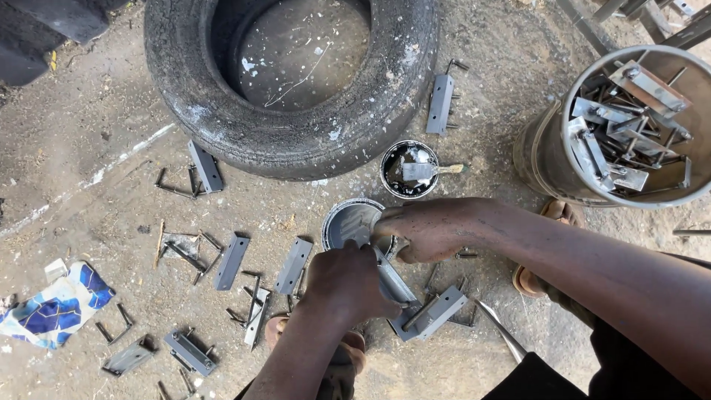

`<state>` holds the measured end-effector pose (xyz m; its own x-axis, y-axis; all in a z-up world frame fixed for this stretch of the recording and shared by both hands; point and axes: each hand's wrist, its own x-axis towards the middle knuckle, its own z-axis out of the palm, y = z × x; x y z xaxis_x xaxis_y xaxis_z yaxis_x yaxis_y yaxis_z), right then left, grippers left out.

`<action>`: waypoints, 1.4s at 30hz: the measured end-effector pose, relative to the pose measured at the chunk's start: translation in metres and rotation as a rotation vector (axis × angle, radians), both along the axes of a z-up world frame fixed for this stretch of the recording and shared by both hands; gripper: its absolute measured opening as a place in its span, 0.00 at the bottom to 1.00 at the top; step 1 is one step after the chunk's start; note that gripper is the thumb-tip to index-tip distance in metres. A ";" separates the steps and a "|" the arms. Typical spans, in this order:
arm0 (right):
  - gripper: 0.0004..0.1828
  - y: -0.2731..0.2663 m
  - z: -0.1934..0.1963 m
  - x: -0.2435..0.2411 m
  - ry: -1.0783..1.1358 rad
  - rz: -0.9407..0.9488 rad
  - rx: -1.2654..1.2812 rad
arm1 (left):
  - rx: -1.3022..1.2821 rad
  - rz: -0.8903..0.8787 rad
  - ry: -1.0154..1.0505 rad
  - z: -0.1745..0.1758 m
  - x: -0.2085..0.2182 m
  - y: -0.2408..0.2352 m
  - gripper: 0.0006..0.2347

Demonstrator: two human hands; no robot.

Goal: Painting small metal brackets with black paint and inserting pins into them

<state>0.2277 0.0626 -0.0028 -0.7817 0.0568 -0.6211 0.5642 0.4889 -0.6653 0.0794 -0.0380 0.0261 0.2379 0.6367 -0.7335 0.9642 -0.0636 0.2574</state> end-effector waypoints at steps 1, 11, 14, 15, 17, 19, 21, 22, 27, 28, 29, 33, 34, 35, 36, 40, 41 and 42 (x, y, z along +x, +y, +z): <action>0.27 -0.001 0.009 -0.001 0.002 0.004 -0.004 | -0.004 0.004 0.002 -0.002 -0.001 0.000 0.35; 0.18 -0.024 0.008 -0.001 -0.229 0.118 -0.006 | -0.004 0.117 0.045 -0.018 -0.017 0.001 0.38; 0.13 -0.024 0.014 -0.004 -0.211 0.077 -0.014 | 0.006 0.129 0.053 -0.014 -0.018 0.003 0.37; 0.08 -0.024 0.020 -0.005 -0.211 0.038 -0.023 | -0.004 0.131 0.057 -0.012 -0.018 0.004 0.37; 0.09 -0.021 0.015 -0.007 -0.226 -0.006 0.023 | -0.007 0.125 0.056 -0.008 -0.018 0.007 0.36; 0.10 -0.014 0.014 -0.007 -0.238 -0.048 0.070 | -0.010 0.121 0.057 -0.009 -0.017 0.005 0.35; 0.10 -0.002 0.019 -0.004 -0.265 -0.083 0.183 | 0.022 0.071 0.075 -0.015 -0.015 0.001 0.34; 0.10 0.000 0.026 -0.003 -0.265 -0.079 0.185 | 0.022 0.075 0.075 -0.015 -0.015 0.001 0.34; 0.16 -0.012 0.040 -0.009 -0.295 -0.103 0.037 | -0.008 0.141 0.109 -0.014 -0.022 0.001 0.33; 0.16 -0.018 0.030 -0.009 -0.293 -0.099 0.038 | -0.008 0.144 0.110 -0.013 -0.025 0.002 0.33; 0.18 -0.025 0.020 -0.008 -0.284 -0.040 0.021 | 0.013 0.149 0.119 -0.012 -0.027 0.003 0.34; 0.20 -0.035 0.016 -0.014 -0.239 -0.018 -0.002 | 0.066 0.184 0.128 -0.014 -0.031 0.005 0.33; 0.20 -0.034 0.018 -0.015 -0.238 -0.015 -0.002 | 0.065 0.187 0.129 -0.013 -0.031 0.004 0.33; 0.17 -0.033 0.019 -0.015 -0.205 -0.015 0.031 | 0.066 0.178 0.130 -0.013 -0.031 0.004 0.33; 0.13 -0.032 0.020 -0.016 -0.171 -0.015 0.065 | 0.066 0.169 0.131 -0.013 -0.030 0.004 0.33; 0.13 -0.034 0.007 -0.012 -0.126 0.009 0.091 | 0.078 0.174 0.141 -0.021 -0.029 0.001 0.33; 0.16 -0.033 0.008 -0.012 -0.125 -0.005 0.062 | 0.079 0.182 0.134 -0.021 -0.030 0.000 0.33; 0.19 -0.032 0.009 -0.013 -0.124 -0.019 0.034 | 0.080 0.191 0.128 -0.021 -0.031 0.000 0.33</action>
